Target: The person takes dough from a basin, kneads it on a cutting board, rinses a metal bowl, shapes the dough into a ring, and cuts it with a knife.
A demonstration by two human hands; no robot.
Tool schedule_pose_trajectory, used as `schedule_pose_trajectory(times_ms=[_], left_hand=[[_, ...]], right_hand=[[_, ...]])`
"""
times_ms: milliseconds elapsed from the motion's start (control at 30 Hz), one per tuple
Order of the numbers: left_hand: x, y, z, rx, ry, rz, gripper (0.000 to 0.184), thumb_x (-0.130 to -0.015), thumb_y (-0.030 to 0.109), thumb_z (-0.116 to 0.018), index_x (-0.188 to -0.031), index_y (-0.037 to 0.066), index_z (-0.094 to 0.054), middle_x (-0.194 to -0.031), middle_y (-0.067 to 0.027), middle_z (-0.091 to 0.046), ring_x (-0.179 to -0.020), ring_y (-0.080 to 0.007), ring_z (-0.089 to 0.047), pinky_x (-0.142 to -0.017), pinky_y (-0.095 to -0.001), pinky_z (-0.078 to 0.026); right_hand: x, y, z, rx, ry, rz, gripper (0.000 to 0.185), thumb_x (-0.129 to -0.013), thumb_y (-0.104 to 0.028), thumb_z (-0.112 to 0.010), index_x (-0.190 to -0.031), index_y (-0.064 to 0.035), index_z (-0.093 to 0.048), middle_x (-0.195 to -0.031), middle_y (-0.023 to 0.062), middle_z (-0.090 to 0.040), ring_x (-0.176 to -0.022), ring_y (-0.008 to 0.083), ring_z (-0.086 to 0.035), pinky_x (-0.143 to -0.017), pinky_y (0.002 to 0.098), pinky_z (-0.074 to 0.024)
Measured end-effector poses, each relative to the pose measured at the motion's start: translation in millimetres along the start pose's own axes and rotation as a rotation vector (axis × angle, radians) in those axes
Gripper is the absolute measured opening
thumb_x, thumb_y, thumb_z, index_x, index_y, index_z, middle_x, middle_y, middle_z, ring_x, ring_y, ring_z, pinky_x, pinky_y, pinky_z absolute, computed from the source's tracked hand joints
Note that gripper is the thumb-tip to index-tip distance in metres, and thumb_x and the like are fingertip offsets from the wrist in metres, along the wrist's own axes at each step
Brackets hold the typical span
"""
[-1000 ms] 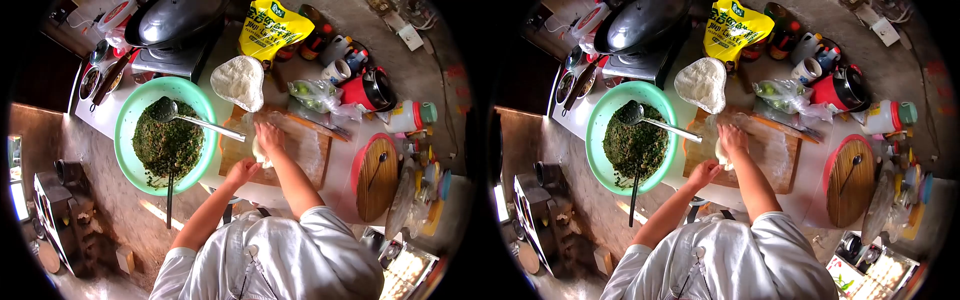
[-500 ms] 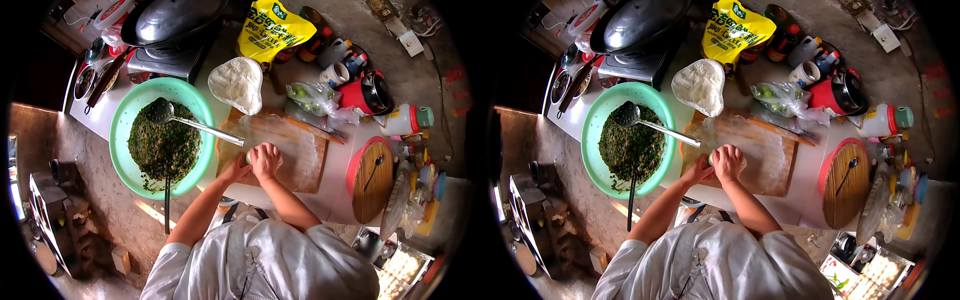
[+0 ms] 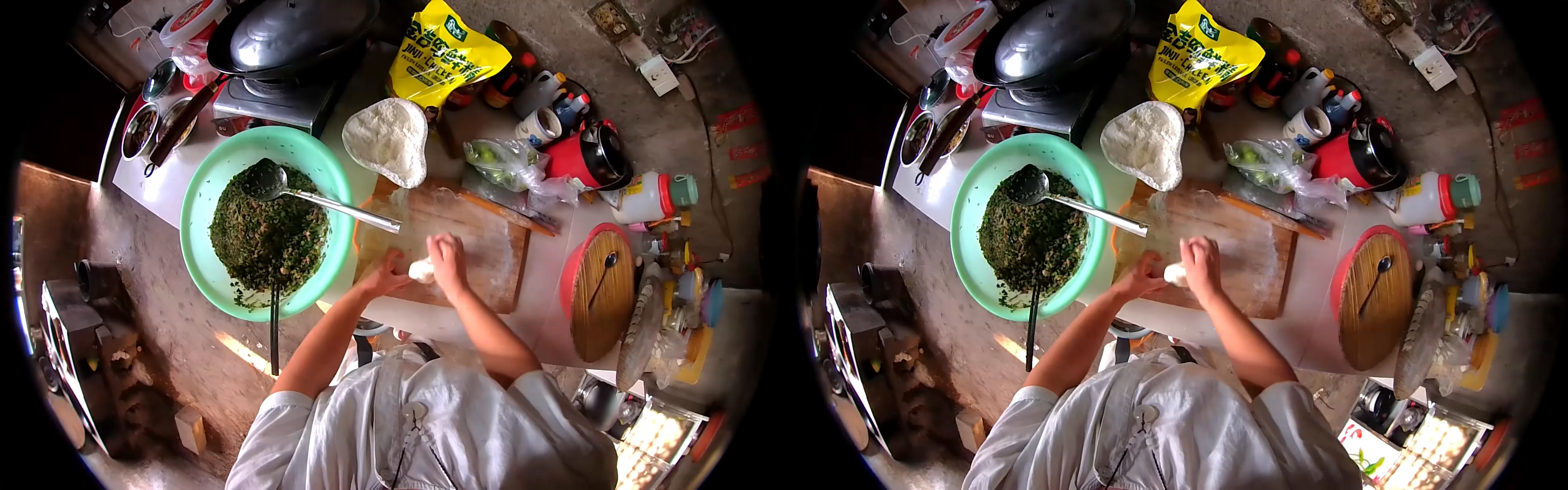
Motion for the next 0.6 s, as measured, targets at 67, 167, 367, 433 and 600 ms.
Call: schedule_pose_trajectory(times_ms=[67, 167, 367, 433, 600], left_hand=[[1.2, 6.1, -1.6, -0.066, -0.103, -0.111, 0.053, -0.074, 0.004, -0.062, -0.116, 0.008, -0.029, -0.065, -0.0052, -0.053, -0.055, -0.0116, -0.052, -0.047, -0.0247, -0.041], [3.2, 2.7, -0.1, -0.057, -0.144, -0.105, 0.06, -0.073, 0.0, -0.059, -0.122, 0.006, -0.026, -0.07, -0.0069, -0.055, -0.059, -0.0128, -0.055, -0.051, -0.0251, -0.046], [11.1, 13.6, -0.5, -0.008, -0.075, 0.054, 0.074, -0.077, 0.008, -0.06, -0.135, 0.007, -0.014, -0.077, -0.0075, -0.055, -0.064, -0.0135, -0.056, -0.055, -0.026, -0.049], [11.2, 17.3, -1.3, 0.019, -0.04, 0.073, 0.076, -0.079, 0.015, -0.062, -0.136, 0.007, -0.011, -0.078, -0.0075, -0.055, -0.066, -0.0138, -0.056, -0.056, -0.0263, -0.049], [10.6, 19.3, 1.7, 0.04, 0.002, 0.173, 0.056, -0.085, 0.039, -0.055, -0.121, 0.003, -0.033, -0.071, -0.0061, -0.055, -0.056, -0.0121, -0.055, -0.05, -0.0224, -0.046]], right_hand=[[33.5, -1.7, -0.8, 0.003, 0.017, -0.053, 0.016, -0.072, -0.015, -0.064, -0.077, -0.0052, -0.052, -0.085, 0.0101, -0.054, -0.082, 0.0294, -0.049, -0.077, 0.0413, -0.0366], [37.2, -20.1, -7.4, 0.209, 0.075, 0.17, 0.017, -0.07, -0.014, -0.064, -0.08, -0.0082, -0.051, -0.085, 0.007, -0.054, -0.086, 0.0276, -0.049, -0.079, 0.04, -0.0367], [-23.0, -5.6, -45.9, 0.506, -0.071, 0.176, 0.015, -0.074, -0.027, -0.061, -0.074, -0.0139, -0.055, -0.082, 0.0021, -0.056, -0.085, 0.0223, -0.051, -0.076, 0.0395, -0.0375], [-40.8, -7.6, -47.8, 0.563, -0.092, 0.199, 0.017, -0.075, -0.03, -0.06, -0.073, -0.0143, -0.055, -0.08, 0.0017, -0.056, -0.084, 0.022, -0.052, -0.074, 0.0395, -0.0386], [-47.1, -8.8, -42.1, 0.172, -0.178, 0.358, 0.03, -0.087, -0.034, -0.043, -0.082, -0.0097, -0.06, -0.093, 0.0083, -0.057, -0.088, 0.0284, -0.053, -0.079, 0.0403, -0.041]])
Point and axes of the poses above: each hand's wrist, its own x-axis away from the middle knuckle, its own z-axis out of the back of the hand, y = z × x, the point moved 7 cm from there along -x, towards the middle knuckle
